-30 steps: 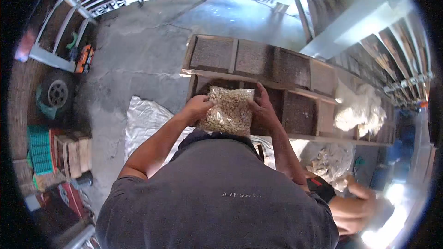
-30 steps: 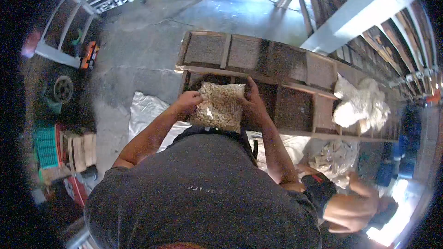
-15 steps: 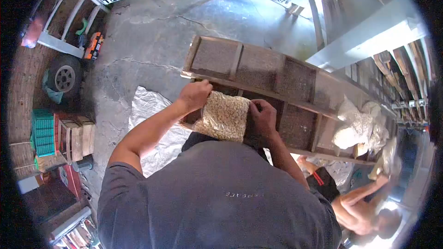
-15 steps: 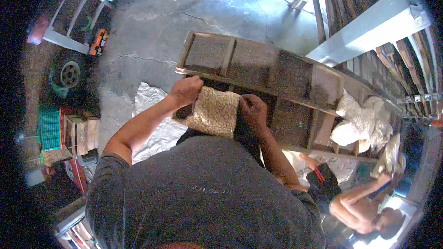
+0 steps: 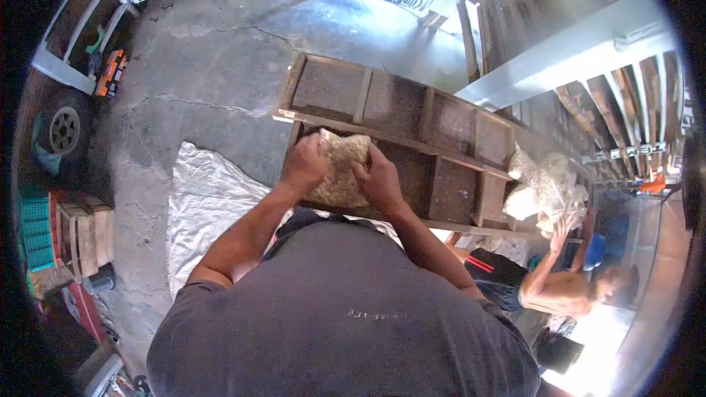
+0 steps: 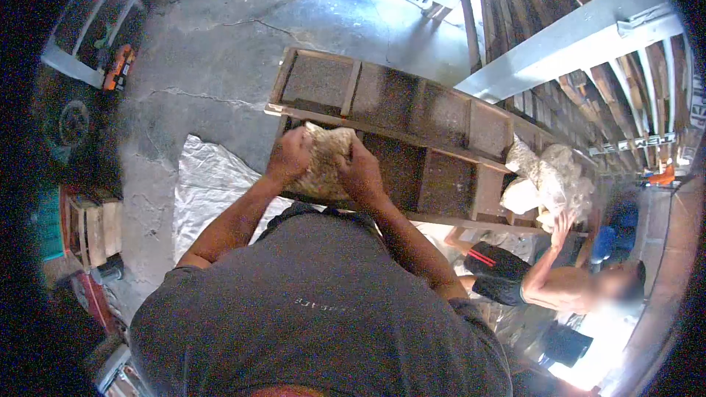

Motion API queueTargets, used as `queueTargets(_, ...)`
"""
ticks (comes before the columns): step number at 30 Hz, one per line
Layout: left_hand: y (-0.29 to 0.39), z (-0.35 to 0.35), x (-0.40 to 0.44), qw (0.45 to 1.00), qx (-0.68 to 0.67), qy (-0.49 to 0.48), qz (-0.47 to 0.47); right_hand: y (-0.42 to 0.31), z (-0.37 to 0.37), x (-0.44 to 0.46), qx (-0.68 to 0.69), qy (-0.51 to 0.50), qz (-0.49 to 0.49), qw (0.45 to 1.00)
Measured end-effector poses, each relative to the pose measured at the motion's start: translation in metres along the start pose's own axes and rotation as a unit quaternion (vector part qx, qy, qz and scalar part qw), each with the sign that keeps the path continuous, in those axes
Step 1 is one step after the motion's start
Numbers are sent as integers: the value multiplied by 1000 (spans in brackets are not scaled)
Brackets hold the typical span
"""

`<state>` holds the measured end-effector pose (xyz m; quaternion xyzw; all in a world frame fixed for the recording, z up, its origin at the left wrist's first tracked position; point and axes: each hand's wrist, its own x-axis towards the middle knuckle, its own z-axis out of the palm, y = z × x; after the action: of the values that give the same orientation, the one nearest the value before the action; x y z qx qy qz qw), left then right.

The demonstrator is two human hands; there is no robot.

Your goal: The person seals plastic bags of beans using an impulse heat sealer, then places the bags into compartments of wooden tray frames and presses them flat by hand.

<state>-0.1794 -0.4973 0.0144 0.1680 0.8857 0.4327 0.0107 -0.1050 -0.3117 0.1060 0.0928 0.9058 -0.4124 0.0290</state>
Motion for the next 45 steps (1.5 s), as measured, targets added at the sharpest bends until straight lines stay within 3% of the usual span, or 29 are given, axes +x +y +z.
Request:
queueTargets(1, 0, -11, 3, 1000, 10, 17, -1, -10, 8, 6, 11, 9, -16, 1000)
queueTargets(2, -7, -15, 4, 999, 36, -29, -4, -17, 14, 9, 23, 18, -32, 999)
queueTargets(3, -15, -17, 6, 995, 62, -75, -6, 2, 28, 14, 0, -30, 34, 999)
queueTargets(5, -22, -11, 11, 979, 110, -171, -32, 16, 40, 2, 6, -31, 4, 1000)
queueTargets(8, -19, 12, 17, 984, 105, -114, -87, 32, 51, 9, -4, -33, 6, 999)
queueTargets(9, -20, 9, 30, 970, 74, -199, -123, 33, 49, 19, -9, -52, 27, 998)
queueTargets(11, 5, -20, 23, 970, 72, -194, -128, 35, 41, 26, 19, -109, 79, 991)
queueTargets(13, 35, -70, 15, 969, 58, -201, -130, 15, 17, -6, 0, -59, -57, 997)
queueTargets(15, 14, -95, -23, 984, 103, -135, 47, 22, -9, -24, -99, -29, -222, 969)
queueTargets(16, 14, -107, -31, 977, 125, -103, 136, 19, -18, -22, -151, -70, -213, 963)
queueTargets(19, 32, -112, -41, 919, 301, -246, 72, 15, -18, -32, -264, -170, -181, 932)
queueTargets(22, 3, -81, -38, 900, 354, -205, 153, 24, 5, -13, -381, -194, -198, 882)
queueTargets(23, 4, -78, -40, 914, 327, -167, 172, 18, 0, -16, -335, -180, -235, 894)
queueTargets(26, 14, -84, -44, 926, 296, -191, 135, 24, 6, -1, -364, -201, -236, 878)
queueTargets(29, 37, -91, -46, 931, 284, -217, 79, 31, 16, -14, -363, -128, -183, 905)
queueTargets(32, 31, -74, -36, 931, 228, -285, -7, 31, 6, -28, -279, -125, -130, 943)
queueTargets(33, 36, -66, -29, 886, 353, -300, -22, 39, -5, -23, -196, -108, -134, 965)
queueTargets(35, 80, -41, -23, 955, 283, -13, 90, 75, -43, -17, -31, -83, -145, 985)
queueTargets(36, 95, -31, -23, 955, 227, 134, 134, 75, -75, -19, -15, 5, -45, 999)
queueTargets(37, 85, -12, -21, 954, 263, 66, 131, 86, -110, -16, -38, 86, -6, 996)
queueTargets(40, 39, 50, -21, 915, 376, -76, 128, 179, -191, -36, -95, 339, -33, 935)
queueTargets(41, 71, 33, -15, 909, 378, -169, 59, 206, -217, -41, -359, 332, 78, 869)
queueTargets(42, 69, 34, -8, 911, 371, -159, 83, 266, -240, -53, -389, 326, 27, 861)
queueTargets(43, 61, 39, -9, 913, 364, -154, 102, 276, -241, -64, -421, 383, 25, 822)
queueTargets(44, 51, 44, -13, 914, 359, -150, 117, 266, -246, -73, -384, 343, 34, 857)
queueTargets(45, 40, 53, -13, 918, 354, -122, 130, 268, -241, -79, -392, 371, -27, 841)
